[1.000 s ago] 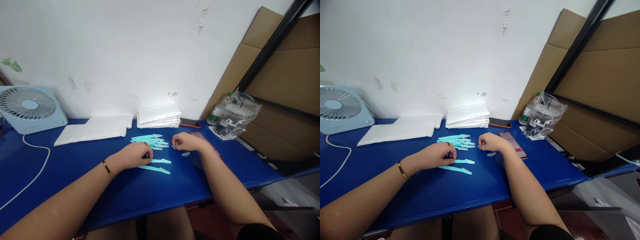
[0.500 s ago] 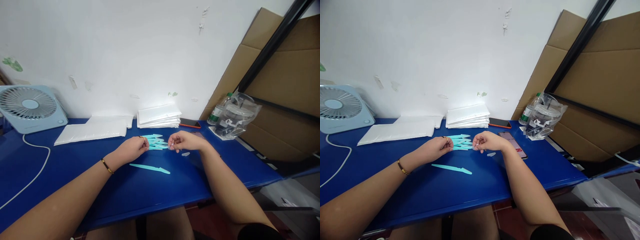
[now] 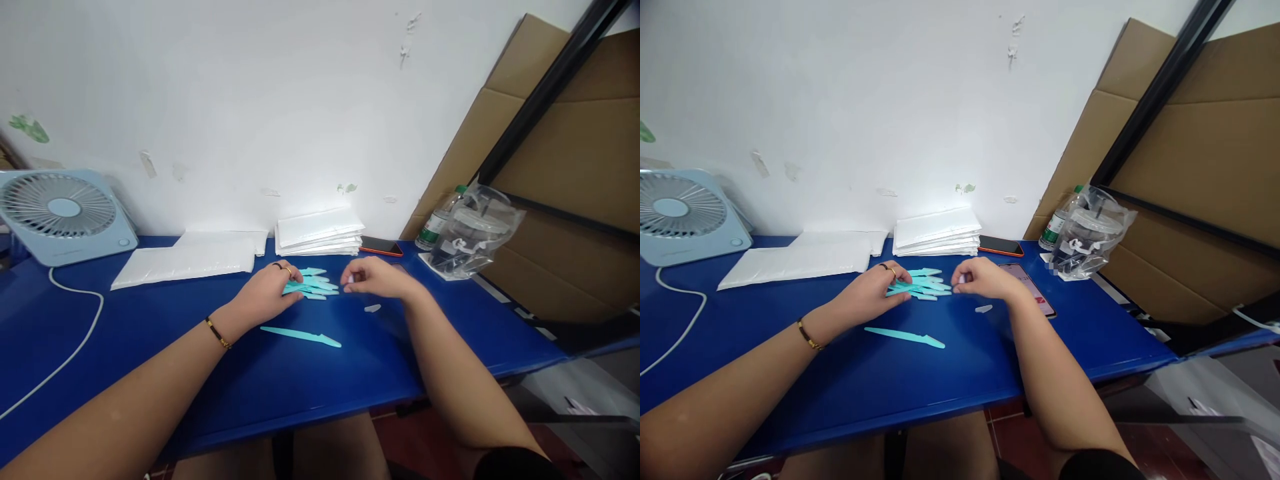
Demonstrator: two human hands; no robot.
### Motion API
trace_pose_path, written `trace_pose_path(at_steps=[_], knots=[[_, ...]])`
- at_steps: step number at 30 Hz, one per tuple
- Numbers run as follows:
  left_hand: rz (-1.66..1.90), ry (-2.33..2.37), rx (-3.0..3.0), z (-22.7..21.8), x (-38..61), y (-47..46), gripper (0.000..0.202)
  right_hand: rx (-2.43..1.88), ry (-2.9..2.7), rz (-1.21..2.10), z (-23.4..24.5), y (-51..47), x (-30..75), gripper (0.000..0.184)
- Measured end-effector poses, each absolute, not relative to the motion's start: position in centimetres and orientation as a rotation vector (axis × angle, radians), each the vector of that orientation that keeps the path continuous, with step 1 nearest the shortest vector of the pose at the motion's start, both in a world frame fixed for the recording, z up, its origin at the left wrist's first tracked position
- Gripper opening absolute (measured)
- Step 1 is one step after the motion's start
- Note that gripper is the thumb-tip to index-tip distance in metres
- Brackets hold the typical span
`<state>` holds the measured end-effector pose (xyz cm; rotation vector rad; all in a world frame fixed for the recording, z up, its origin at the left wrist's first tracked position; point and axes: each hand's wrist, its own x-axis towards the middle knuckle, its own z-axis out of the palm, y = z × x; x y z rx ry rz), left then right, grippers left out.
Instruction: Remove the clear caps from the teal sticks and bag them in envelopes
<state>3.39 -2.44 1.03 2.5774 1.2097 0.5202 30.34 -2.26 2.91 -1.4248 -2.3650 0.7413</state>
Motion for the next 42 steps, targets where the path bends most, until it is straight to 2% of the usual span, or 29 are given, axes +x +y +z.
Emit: trace_pose_path(at_steps=[3, 6, 8, 13, 22, 30, 35, 37, 40, 42], knots=[[0.213, 0.974, 2.533, 1.6, 3.3, -3.7, 0.036, -1.672, -2.562, 0.807, 3.6, -2.2, 32.6, 0.029], [0.033, 0.903, 2.504, 1.7, 3.6, -4.5, 0.024, -1.8, -2.634, 0.846, 3.3, -2.0, 33.3, 0.024], [0.05, 0.974, 2.505, 1.5, 3.8, -4.4, 0.019, -1.752, -2.599, 0.909, 3.0, -1.9, 32.9, 0.021], [0.24, 1.128, 2.416, 1.2, 3.7, -3.2, 0.022, -1.41, -2.37, 1.275, 3.3, -2.5, 31.1, 0.024], [0.275, 1.163, 2.381, 1.7, 3.7, -3.0, 0.028, -1.243, -2.249, 1.385, 3.2, -2.9, 29.7, 0.032], [0.34, 1.134, 2.426, 1.2, 3.9, -3.1, 0.024, -1.193, -2.285, 1.322, 2.7, -3.3, 27.8, 0.027], [0.355, 1.184, 2.498, 0.9, 4.0, -2.7, 0.027, -1.216, -2.342, 1.085, 2.0, -3.0, 27.2, 0.026], [0.424, 1.24, 2.575, 0.5, 3.8, -2.2, 0.035, -1.209, -2.391, 0.857, 1.7, -2.7, 27.2, 0.033], [0.465, 1.341, 2.679, -0.7, 3.4, -1.3, 0.078, -1.212, -2.444, 0.51, 1.2, -2.1, 27.2, 0.073], [0.377, 1.35, 2.681, -1.3, 3.1, -0.6, 0.09, -1.256, -2.482, 0.451, 0.6, -1.6, 27.0, 0.095]])
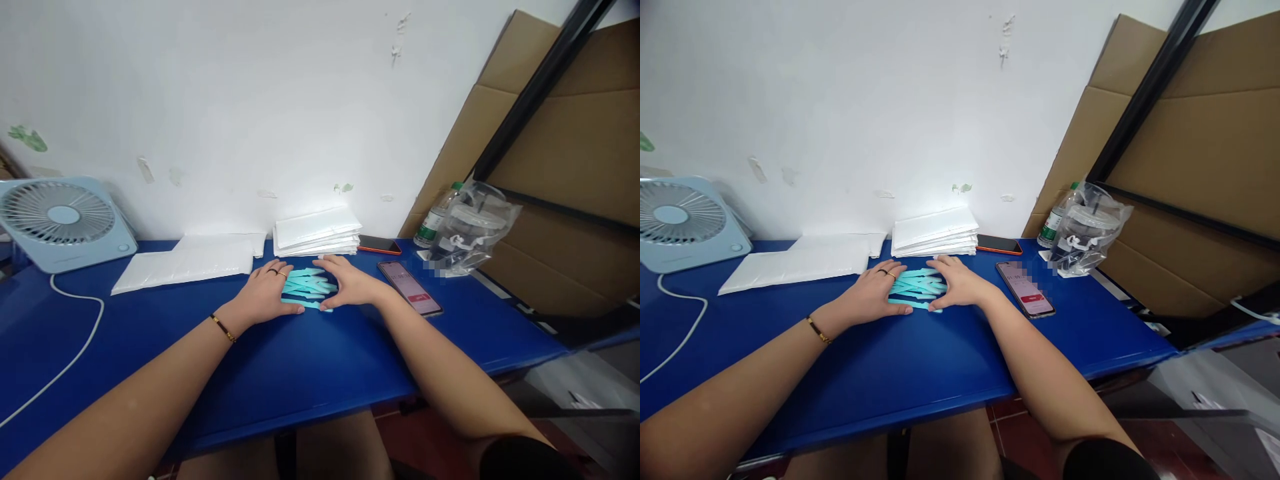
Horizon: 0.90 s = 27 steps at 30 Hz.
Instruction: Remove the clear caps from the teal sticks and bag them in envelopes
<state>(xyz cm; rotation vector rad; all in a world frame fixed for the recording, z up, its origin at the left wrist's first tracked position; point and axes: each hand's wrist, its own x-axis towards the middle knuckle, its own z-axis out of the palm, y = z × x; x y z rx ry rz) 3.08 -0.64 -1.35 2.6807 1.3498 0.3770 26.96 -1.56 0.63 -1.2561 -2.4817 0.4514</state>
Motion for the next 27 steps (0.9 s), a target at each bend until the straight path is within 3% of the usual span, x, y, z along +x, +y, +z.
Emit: trace_pose_path(at_steps=[3, 9, 13, 20, 25, 27], knots=[[0.302, 1.322, 2.687, -1.7, 2.9, -0.1, 0.079, -1.254, -2.566, 0.495, 0.0, -1.0, 26.4, 0.091], [0.226, 1.3, 2.817, -1.2, 3.7, -0.6, 0.041, -1.2, -2.694, 0.297, -0.1, -1.5, 24.7, 0.04], [0.222, 1.376, 2.89, -1.1, 4.5, -1.3, 0.027, -1.337, -2.768, 0.069, 0.0, -2.1, 23.3, 0.025], [0.184, 1.425, 2.928, -0.4, 5.2, -2.1, 0.013, -1.462, -2.822, -0.013, 1.4, -3.0, 22.4, 0.027], [0.457, 1.443, 2.616, 0.1, 4.6, -2.1, 0.021, -1.382, -2.818, 0.082, 7.7, -3.8, 21.8, 0.036], [0.657, 1.344, 2.397, 0.5, 4.6, -2.2, 0.018, -1.24, -2.745, 0.104, 10.9, -4.1, 21.2, 0.051]])
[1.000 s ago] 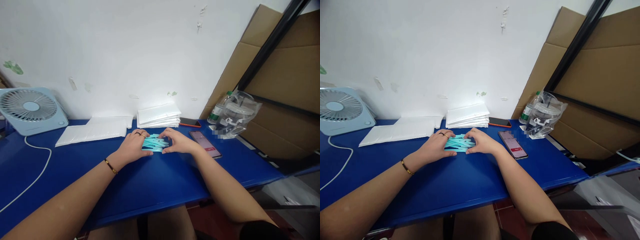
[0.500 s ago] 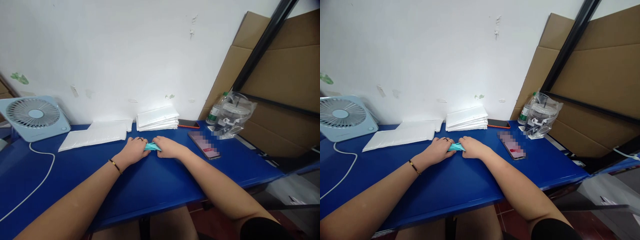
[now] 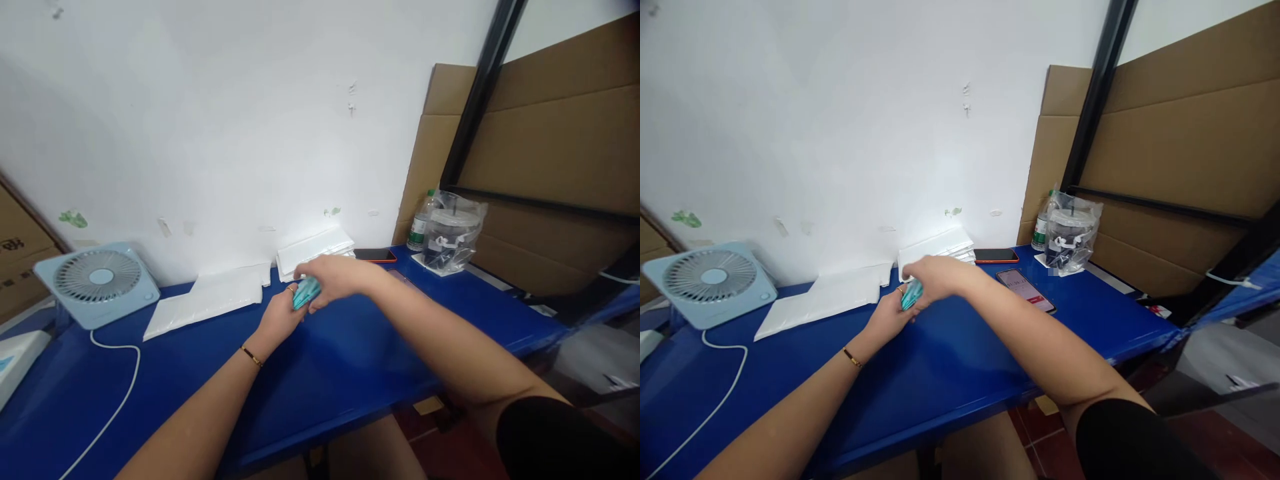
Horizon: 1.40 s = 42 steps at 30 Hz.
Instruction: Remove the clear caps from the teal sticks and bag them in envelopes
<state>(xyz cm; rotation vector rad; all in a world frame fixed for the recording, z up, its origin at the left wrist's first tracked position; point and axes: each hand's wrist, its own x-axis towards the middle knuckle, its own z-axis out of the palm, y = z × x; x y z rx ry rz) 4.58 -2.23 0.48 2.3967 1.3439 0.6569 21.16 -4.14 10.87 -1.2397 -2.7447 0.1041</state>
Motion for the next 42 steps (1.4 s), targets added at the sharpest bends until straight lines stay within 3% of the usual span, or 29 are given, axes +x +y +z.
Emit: trace_pose_path(at_steps=[5, 13, 16, 19, 22, 24, 29, 31, 33, 36, 40, 42], knots=[[0.929, 1.222, 2.114, 0.7, 5.1, -2.7, 0.034, -1.017, -2.59, 0.109, 13.0, -4.3, 18.0, 0.034], [0.777, 1.341, 2.175, -0.9, 4.9, -2.3, 0.018, -1.204, -2.467, 0.082, 7.5, -3.4, 17.8, 0.035], [0.572, 1.465, 2.536, -0.1, 4.5, -2.3, 0.022, -1.291, -2.494, 0.357, 7.7, -3.4, 20.0, 0.029], [0.347, 1.483, 2.928, 1.1, 4.3, -2.9, 0.021, -1.416, -2.5, 0.918, 6.9, -3.0, 21.4, 0.049], [0.317, 1.418, 3.121, 2.0, 4.6, -4.0, 0.019, -1.463, -2.458, 1.433, 5.3, -3.0, 21.4, 0.034], [0.304, 1.419, 3.118, 2.2, 4.7, -4.5, 0.018, -1.5, -2.549, 1.26, 4.4, -3.3, 21.0, 0.024], [0.197, 1.574, 2.702, 2.3, 3.9, -4.2, 0.022, -1.397, -2.724, -0.233, 4.0, -4.8, 20.8, 0.014], [0.075, 1.433, 2.552, 2.3, 3.5, -3.7, 0.025, -1.327, -2.743, -0.464, 3.9, -5.1, 20.9, 0.02], [0.05, 1.429, 2.575, 2.1, 3.2, -3.3, 0.025, -1.391, -2.737, -0.454, 3.8, -5.0, 20.8, 0.02], [0.151, 1.585, 2.873, 2.1, 3.5, -3.4, 0.018, -1.637, -2.722, 0.053, 3.9, -4.0, 20.7, 0.025], [0.277, 1.402, 3.202, 2.7, 4.1, -4.4, 0.019, -1.421, -2.636, 1.469, 4.5, -2.9, 20.7, 0.035], [0.309, 1.425, 3.205, 2.9, 4.3, -4.7, 0.019, -1.418, -2.644, 1.407, 4.6, -3.1, 20.6, 0.034]])
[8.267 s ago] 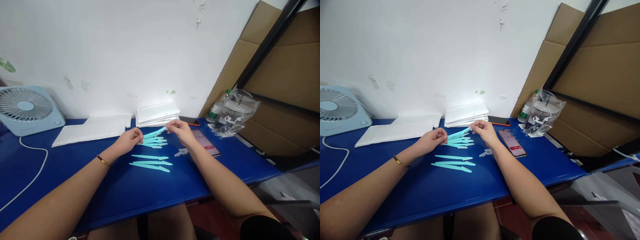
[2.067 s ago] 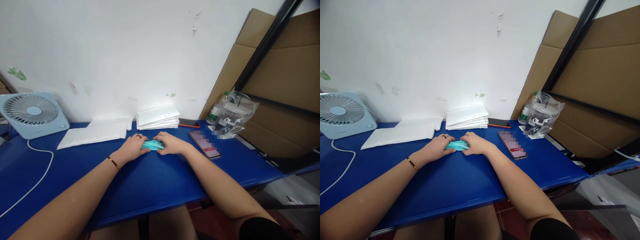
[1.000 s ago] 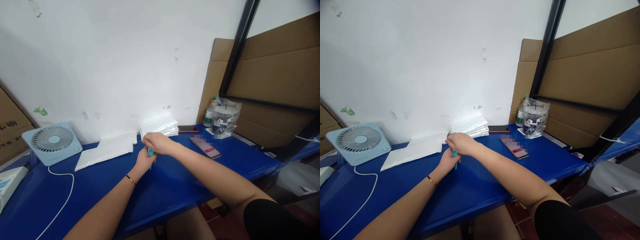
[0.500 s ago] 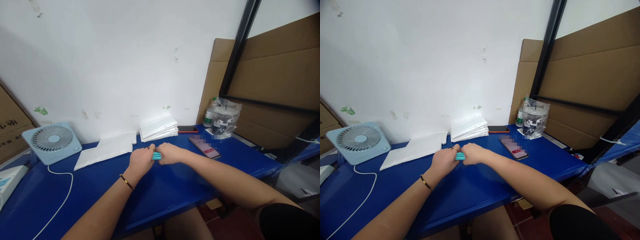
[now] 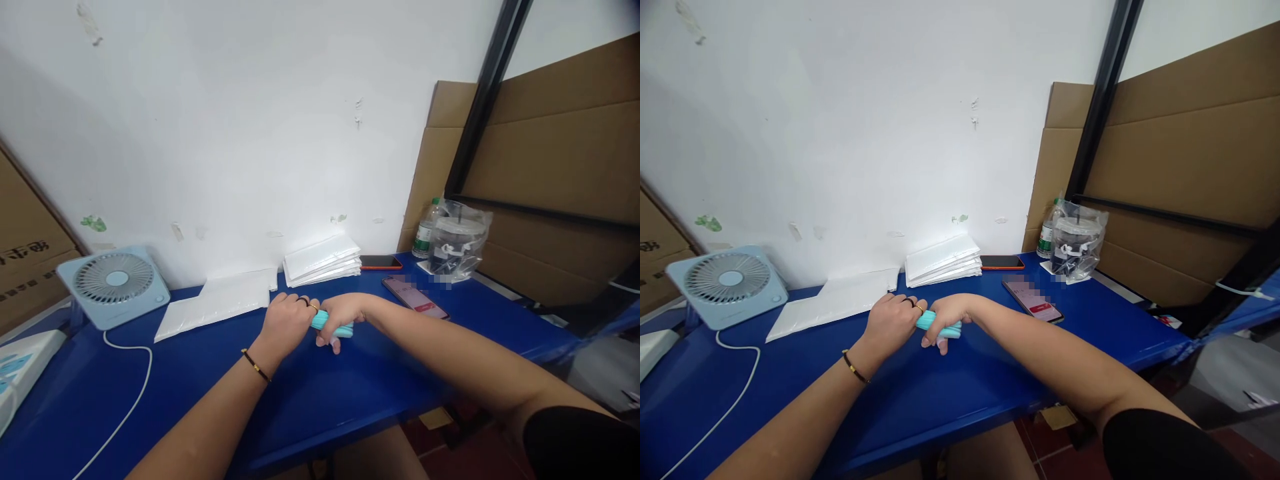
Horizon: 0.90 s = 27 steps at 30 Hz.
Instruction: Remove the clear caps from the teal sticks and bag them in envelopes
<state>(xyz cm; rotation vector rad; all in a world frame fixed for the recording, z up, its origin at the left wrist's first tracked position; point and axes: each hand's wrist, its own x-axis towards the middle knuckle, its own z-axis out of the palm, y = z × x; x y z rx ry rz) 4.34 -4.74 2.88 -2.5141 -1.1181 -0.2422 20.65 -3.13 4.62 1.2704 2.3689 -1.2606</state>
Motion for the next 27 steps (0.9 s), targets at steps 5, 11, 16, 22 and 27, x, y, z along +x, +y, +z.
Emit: trace_pose_path(at_steps=[5, 11, 16, 22, 27], knots=[[-0.122, -1.553, -2.612, 2.1, 4.1, -4.3, 0.021, 1.691, 2.712, -0.065, 3.9, -4.8, 19.7, 0.02], [-0.098, -1.311, -2.596, 1.6, 4.0, -3.9, 0.021, 1.647, 2.526, -0.439, 3.6, -4.3, 19.5, 0.027], [-0.154, -1.156, -2.602, 2.5, 3.7, -3.5, 0.017, 1.645, 2.417, -0.916, 2.9, -3.4, 20.0, 0.026], [-0.159, -1.713, -2.172, 2.1, -4.1, 0.4, 0.077, 1.985, 2.544, -0.292, 1.7, -2.5, 22.4, 0.024], [0.079, -1.94, -2.195, 1.7, -8.6, 3.0, 0.049, 2.065, 2.611, -0.415, 1.4, -2.2, 24.0, 0.023]])
